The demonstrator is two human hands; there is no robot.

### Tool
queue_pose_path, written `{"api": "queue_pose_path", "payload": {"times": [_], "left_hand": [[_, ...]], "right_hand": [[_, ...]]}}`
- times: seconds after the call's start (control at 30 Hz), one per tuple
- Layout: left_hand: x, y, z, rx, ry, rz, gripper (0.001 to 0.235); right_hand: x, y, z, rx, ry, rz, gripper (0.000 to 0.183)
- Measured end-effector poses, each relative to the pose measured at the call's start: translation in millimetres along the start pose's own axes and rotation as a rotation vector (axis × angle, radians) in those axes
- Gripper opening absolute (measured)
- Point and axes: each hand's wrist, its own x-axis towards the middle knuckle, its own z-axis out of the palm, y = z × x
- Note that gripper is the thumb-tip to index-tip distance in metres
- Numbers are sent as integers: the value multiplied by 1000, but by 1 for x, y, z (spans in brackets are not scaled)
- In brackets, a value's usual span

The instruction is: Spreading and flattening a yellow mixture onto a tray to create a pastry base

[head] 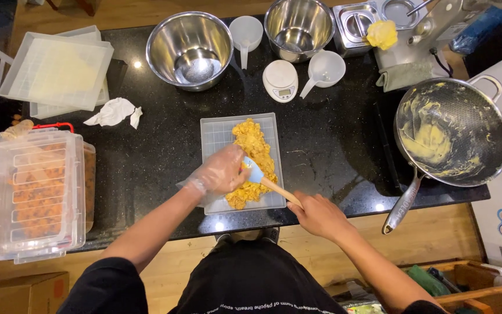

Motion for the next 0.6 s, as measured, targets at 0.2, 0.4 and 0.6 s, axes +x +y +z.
{"api": "queue_pose_path", "payload": {"times": [0.2,0.4,0.6], "left_hand": [[15,-31,49,-90,-34,-15,37],[36,-131,144,-110,28,313,35],[-1,-85,66,-481,10,231,32]], "right_hand": [[-4,-12,-10,33,-16,-11,36],[-5,-3,-4,99,-20,-56,34],[-1,9,11,110,-39,-62,33]]}}
